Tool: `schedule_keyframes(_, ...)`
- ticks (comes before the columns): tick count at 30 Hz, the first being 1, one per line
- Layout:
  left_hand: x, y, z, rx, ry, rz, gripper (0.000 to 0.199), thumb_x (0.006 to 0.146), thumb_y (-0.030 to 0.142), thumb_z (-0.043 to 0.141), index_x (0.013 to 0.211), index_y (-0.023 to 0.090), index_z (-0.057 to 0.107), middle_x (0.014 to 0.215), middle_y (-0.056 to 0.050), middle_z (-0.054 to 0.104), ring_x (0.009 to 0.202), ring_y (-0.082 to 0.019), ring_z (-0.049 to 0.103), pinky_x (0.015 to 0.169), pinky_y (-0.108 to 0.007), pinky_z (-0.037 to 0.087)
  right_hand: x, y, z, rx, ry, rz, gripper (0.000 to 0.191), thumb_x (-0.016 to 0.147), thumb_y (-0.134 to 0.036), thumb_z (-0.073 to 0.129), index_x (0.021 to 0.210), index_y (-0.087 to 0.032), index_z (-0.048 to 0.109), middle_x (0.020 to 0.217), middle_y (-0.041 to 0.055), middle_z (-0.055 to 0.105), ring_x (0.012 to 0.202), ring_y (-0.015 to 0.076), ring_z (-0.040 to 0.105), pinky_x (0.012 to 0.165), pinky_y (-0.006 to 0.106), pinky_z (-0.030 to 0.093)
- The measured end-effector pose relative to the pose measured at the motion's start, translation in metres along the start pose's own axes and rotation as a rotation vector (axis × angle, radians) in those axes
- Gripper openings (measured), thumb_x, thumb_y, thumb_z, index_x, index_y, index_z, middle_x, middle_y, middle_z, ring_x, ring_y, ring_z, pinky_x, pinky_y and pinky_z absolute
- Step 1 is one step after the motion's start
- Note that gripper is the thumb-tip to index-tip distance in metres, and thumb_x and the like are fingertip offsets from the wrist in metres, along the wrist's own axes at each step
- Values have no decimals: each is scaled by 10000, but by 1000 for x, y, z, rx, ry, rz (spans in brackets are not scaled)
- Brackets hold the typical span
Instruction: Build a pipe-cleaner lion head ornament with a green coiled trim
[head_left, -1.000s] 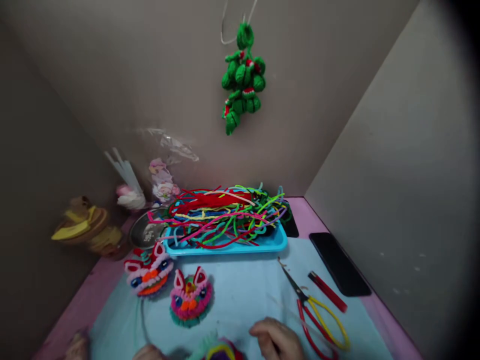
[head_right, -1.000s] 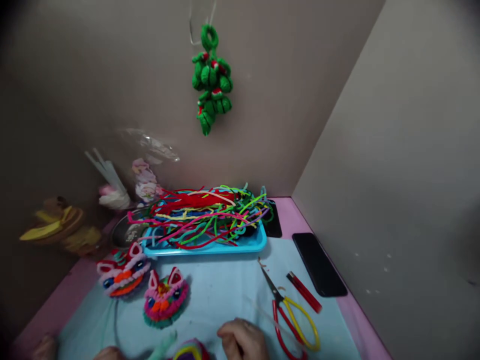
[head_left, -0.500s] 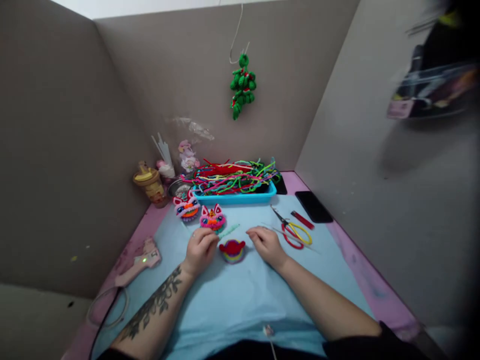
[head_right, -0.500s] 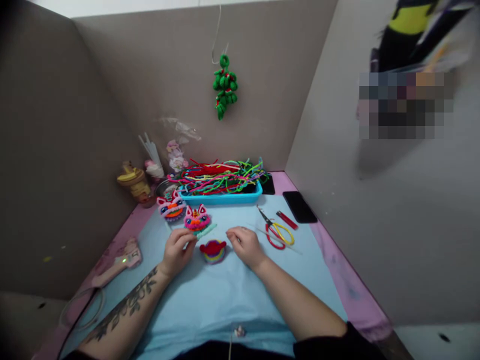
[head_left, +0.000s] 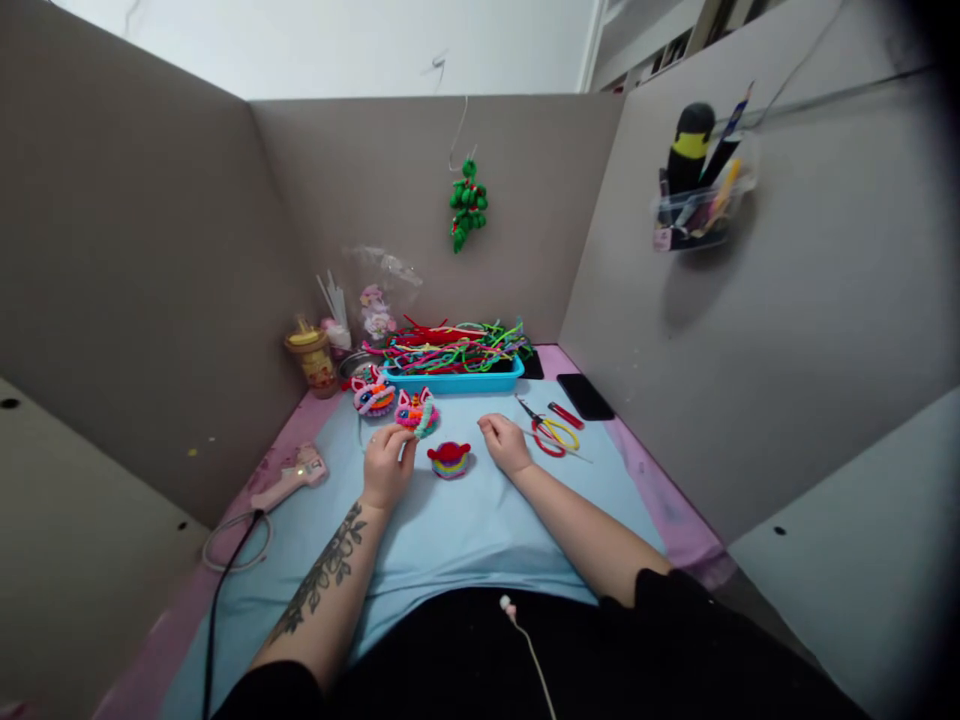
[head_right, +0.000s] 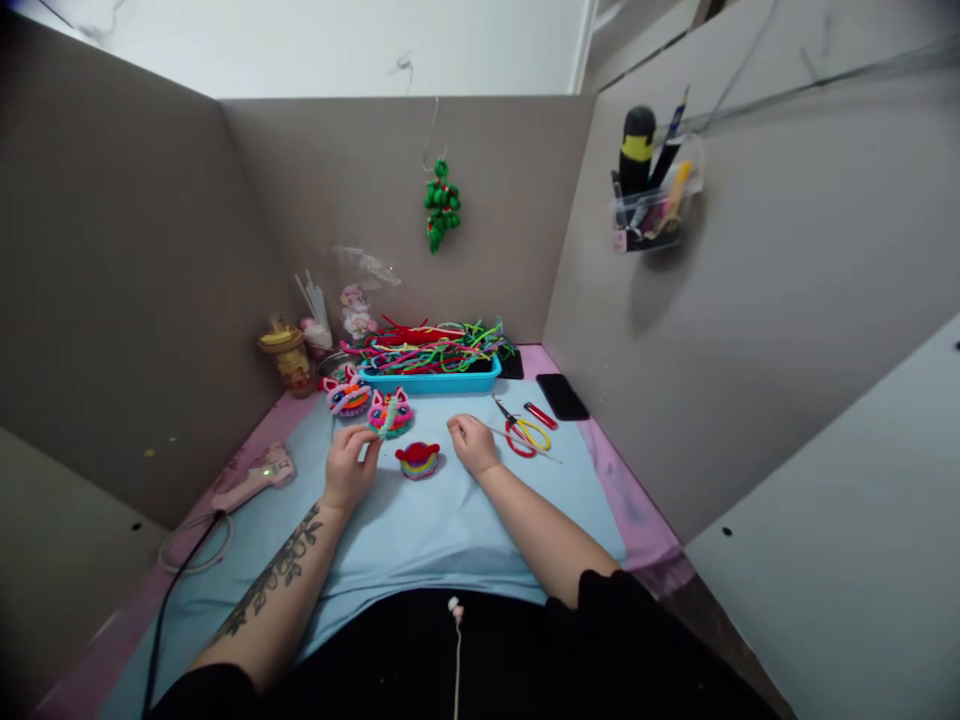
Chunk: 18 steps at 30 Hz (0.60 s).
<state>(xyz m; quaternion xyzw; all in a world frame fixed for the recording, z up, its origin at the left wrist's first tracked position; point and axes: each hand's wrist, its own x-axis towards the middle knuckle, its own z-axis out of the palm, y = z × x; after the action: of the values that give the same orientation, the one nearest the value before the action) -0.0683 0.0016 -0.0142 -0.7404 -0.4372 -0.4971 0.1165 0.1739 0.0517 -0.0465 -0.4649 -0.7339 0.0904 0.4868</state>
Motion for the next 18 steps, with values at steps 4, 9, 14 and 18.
schedule_keyframes(4,1,-5,6,-22,-153,-4,59,845,203,525,853,192,583,875,-60,594,849,-186,564,777,-327,471,-1,-6,-3,-23,43,-113,279,915,-310,373,902,-183,621,815,76,637,805,201,579,760,327,464)
schedule_keyframes(9,-1,2,5,-32,-337,7,85,860,183,483,820,193,557,846,-56,591,830,-195,552,749,-330,453,-3,-30,-1,-64,22,-352,282,866,-322,471,1065,-167,596,1016,114,604,969,242,510,890,419,416)
schedule_keyframes(14,-2,2,5,-113,-320,-64,64,852,169,476,826,190,532,832,-51,569,832,-196,546,763,-341,447,-2,-42,4,-7,-4,-344,298,868,-263,438,1128,-191,562,1054,101,589,1006,236,499,920,437,393)
schedule_keyframes(18,-3,-4,6,-192,-272,-130,52,855,193,494,824,188,535,854,-53,577,850,-187,544,777,-336,453,-2,-25,6,60,89,-164,295,884,-228,368,1121,-179,537,1011,101,587,988,226,512,900,423,408)
